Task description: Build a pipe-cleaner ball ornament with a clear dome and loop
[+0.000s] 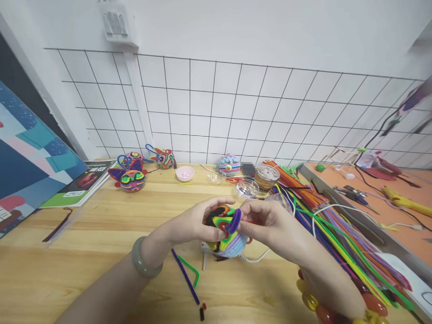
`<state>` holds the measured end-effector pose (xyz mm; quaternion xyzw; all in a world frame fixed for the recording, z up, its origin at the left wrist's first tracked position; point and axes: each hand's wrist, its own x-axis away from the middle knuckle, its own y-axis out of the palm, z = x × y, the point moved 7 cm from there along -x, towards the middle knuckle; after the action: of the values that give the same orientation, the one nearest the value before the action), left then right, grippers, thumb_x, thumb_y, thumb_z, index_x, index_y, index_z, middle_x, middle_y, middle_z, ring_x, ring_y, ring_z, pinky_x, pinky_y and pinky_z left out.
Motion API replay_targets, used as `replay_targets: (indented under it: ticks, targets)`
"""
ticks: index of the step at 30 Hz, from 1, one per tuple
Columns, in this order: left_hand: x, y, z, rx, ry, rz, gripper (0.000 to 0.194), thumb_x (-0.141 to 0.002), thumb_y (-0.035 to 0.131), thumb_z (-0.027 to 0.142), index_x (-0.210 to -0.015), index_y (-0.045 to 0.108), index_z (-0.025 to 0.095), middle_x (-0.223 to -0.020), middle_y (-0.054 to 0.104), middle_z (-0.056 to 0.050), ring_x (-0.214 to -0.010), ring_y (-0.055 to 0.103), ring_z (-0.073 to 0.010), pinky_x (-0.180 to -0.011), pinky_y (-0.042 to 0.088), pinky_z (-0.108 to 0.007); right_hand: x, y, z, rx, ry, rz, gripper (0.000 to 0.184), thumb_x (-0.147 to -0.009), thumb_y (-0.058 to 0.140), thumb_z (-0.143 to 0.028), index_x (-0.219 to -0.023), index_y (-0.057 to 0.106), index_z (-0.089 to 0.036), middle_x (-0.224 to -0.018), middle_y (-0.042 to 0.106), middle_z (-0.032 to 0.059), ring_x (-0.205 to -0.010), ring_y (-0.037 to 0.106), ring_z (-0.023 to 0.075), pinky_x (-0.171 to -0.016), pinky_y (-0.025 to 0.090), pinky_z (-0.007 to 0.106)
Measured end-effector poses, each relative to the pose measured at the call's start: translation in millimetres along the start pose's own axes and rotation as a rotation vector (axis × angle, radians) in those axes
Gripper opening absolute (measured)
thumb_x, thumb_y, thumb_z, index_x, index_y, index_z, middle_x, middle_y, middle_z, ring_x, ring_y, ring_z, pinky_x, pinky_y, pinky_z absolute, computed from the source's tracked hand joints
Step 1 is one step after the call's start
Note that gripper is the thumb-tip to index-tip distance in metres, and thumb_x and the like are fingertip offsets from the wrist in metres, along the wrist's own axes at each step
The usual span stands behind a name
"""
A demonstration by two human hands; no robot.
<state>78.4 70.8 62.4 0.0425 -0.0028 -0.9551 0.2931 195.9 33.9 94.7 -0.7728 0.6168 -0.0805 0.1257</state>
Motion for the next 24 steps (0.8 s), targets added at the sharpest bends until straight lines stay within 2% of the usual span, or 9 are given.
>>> replay_targets:
  ticks: [5,10,16,24]
  targets:
    - [-0.5,1.4,2.0,0.012,0.009,0.027,0.071,-0.068,0.074,0.02,-0.132,0.043,0.02,-0.13,0.054,-0.012,-0.122,0.048,-0.0281,-0.099,0.038,-0.041,-2.3,-0.1,2.6,0.007,0.02,-0.037,0.022,-0.073,0.071,-0.034,-0.071,0.059,-0.016,-0.059,0.053,-0.0035,-0.052,0.048,0.0087,-0.05,0.04,0.023]
    - [-0.7,-1.2,1.8,0.031,0.002,0.062,0.071,-0.068,0.073,0.02,-0.132,0.042,0.017,-0.13,0.053,-0.013,-0.122,0.047,-0.0276,-0.099,0.037,-0.04,-7.9,0.1,12.1,-0.051,0.056,-0.081,0.025,-0.075,0.07,-0.037,-0.082,0.055,-0.018,-0.065,0.056,-0.0033,-0.051,0.052,0.0096,-0.051,0.045,0.025]
    - [1.0,-2.9,5.3,0.049,-0.018,0.089,0.084,-0.069,0.072,0.02,-0.14,0.027,0.018,-0.13,0.051,-0.014,-0.124,0.045,-0.0263,-0.1,0.036,-0.039,-10.5,-1.7,21.9,0.029,0.116,-0.12,0.029,-0.084,0.061,-0.041,-0.102,0.05,-0.02,-0.082,0.058,-0.0003,-0.058,0.056,0.0095,-0.055,0.049,0.025]
    - [3.0,-0.6,8.8,0.083,-0.021,0.095,0.095,-0.067,0.075,0.019,-0.144,0.02,0.022,-0.13,0.05,-0.013,-0.125,0.045,-0.0269,-0.1,0.036,-0.039,-12.1,-1.0,29.7,-0.004,0.203,-0.166,0.036,-0.086,0.058,-0.041,-0.116,0.049,-0.022,-0.084,0.06,0.0009,-0.074,0.064,0.0149,-0.061,0.053,0.026]
